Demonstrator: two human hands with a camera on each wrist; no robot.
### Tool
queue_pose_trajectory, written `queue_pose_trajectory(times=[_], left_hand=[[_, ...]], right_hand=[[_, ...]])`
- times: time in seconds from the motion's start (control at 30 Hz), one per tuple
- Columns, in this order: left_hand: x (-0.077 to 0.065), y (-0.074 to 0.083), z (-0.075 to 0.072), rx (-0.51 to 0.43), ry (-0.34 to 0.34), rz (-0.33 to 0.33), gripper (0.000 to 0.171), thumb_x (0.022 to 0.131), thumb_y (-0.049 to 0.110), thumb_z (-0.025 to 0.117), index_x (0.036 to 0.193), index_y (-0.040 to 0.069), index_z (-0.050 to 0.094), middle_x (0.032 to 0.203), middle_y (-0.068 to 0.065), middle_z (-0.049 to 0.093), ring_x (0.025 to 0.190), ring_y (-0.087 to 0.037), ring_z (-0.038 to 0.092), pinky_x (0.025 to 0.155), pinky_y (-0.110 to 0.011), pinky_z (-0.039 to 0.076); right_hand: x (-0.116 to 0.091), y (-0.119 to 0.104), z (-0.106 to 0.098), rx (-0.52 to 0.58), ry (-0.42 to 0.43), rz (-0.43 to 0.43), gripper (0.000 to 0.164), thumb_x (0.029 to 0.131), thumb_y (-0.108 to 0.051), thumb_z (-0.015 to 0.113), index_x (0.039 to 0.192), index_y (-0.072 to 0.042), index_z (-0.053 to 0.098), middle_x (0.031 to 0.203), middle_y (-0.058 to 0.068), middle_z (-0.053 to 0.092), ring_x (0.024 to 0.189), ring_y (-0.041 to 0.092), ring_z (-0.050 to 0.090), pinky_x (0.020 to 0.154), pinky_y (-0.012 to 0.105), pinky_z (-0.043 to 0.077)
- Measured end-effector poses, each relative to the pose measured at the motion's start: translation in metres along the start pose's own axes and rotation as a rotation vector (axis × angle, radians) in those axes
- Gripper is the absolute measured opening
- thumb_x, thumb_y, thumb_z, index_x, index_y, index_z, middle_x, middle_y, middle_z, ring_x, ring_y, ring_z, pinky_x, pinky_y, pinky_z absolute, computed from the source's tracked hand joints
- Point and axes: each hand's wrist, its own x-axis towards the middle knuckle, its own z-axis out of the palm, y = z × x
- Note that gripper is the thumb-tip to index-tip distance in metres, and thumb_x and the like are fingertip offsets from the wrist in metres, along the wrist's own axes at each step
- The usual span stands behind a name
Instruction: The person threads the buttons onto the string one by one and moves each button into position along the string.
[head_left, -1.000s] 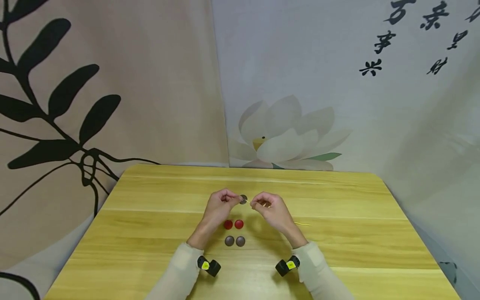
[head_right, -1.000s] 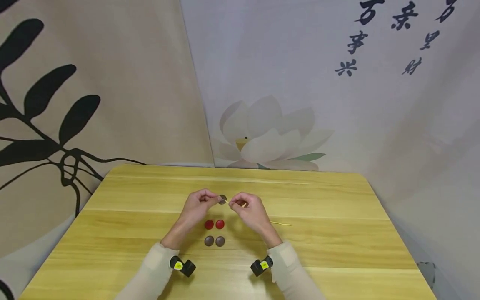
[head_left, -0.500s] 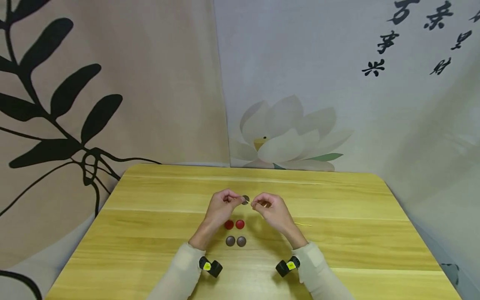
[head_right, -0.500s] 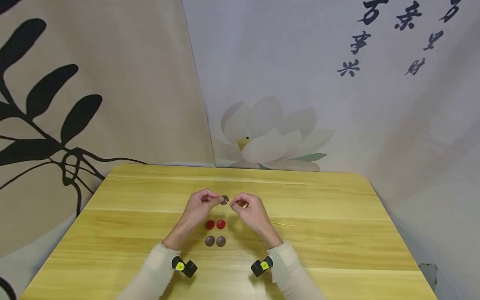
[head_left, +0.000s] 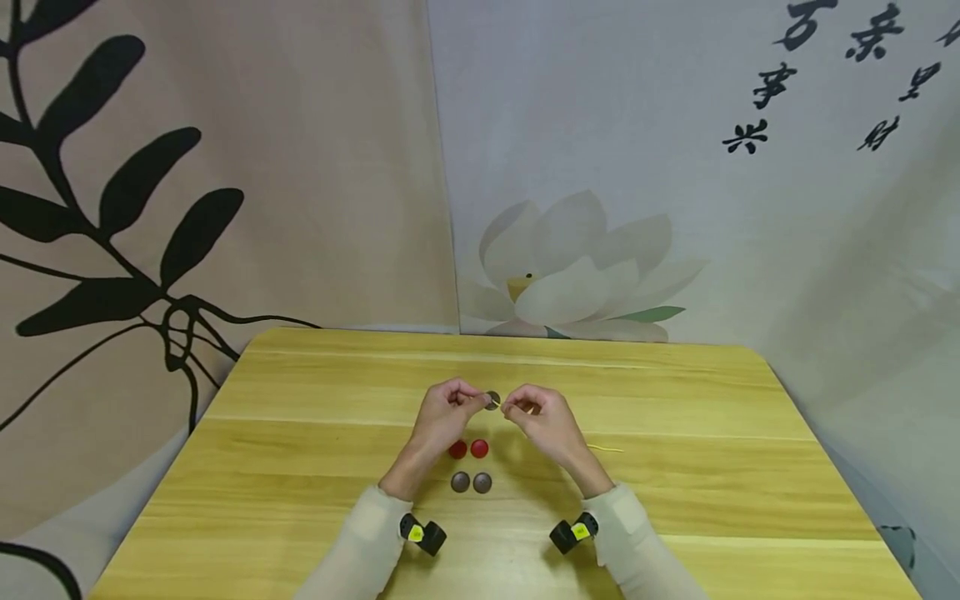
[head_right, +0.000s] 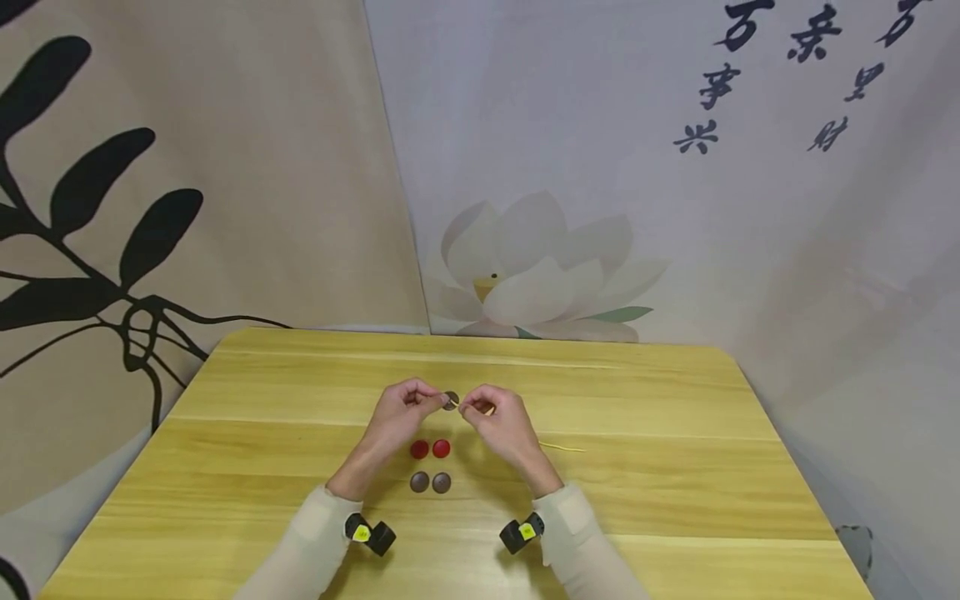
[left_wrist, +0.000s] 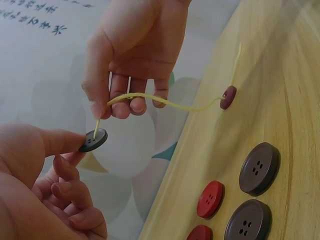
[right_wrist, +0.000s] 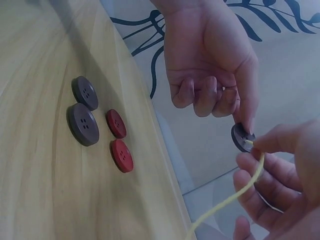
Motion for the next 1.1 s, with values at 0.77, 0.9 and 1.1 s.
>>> queue_pose_trajectory(times=[0.77, 0.9, 1.1], left_hand=[[-0.0011, -0.0001, 0.003, -0.002, 0.008, 0.018, 0.01, 0.09, 0.017, 0.073, 0.089, 0.007, 0.07, 0.071, 0.001, 0.054, 0.062, -0.014, 0.043, 0.051, -0.022, 0.032], [-0.0007, 0.0001, 0.0039, 0.0, 0.009, 0.013, 0.01, 0.09, 0.017, 0.073, 0.09, 0.008, 0.07, 0.071, 0.001, 0.054, 0.061, -0.013, 0.043, 0.051, -0.022, 0.032], [0.0002, 0.0011, 0.0064, 0.006, 0.019, 0.026, 0.01, 0.089, 0.017, 0.073, 0.087, 0.007, 0.071, 0.07, 0.002, 0.055, 0.066, -0.014, 0.047, 0.056, -0.025, 0.036]], right_hand=[[-0.0013, 0.0019, 0.0003, 0.018, 0.034, -0.018, 0.01, 0.092, -0.004, 0.066, 0.09, -0.011, 0.073, 0.08, -0.002, 0.068, 0.077, 0.014, 0.06, 0.073, 0.03, 0.046], [-0.0022, 0.0014, 0.0003, 0.007, 0.04, -0.016, 0.009, 0.092, -0.005, 0.067, 0.089, -0.012, 0.073, 0.08, -0.003, 0.067, 0.076, 0.013, 0.059, 0.073, 0.029, 0.047], [-0.0037, 0.0003, 0.0006, -0.015, 0.065, -0.033, 0.007, 0.091, -0.008, 0.07, 0.089, -0.014, 0.073, 0.079, -0.004, 0.067, 0.076, 0.012, 0.059, 0.073, 0.029, 0.046]])
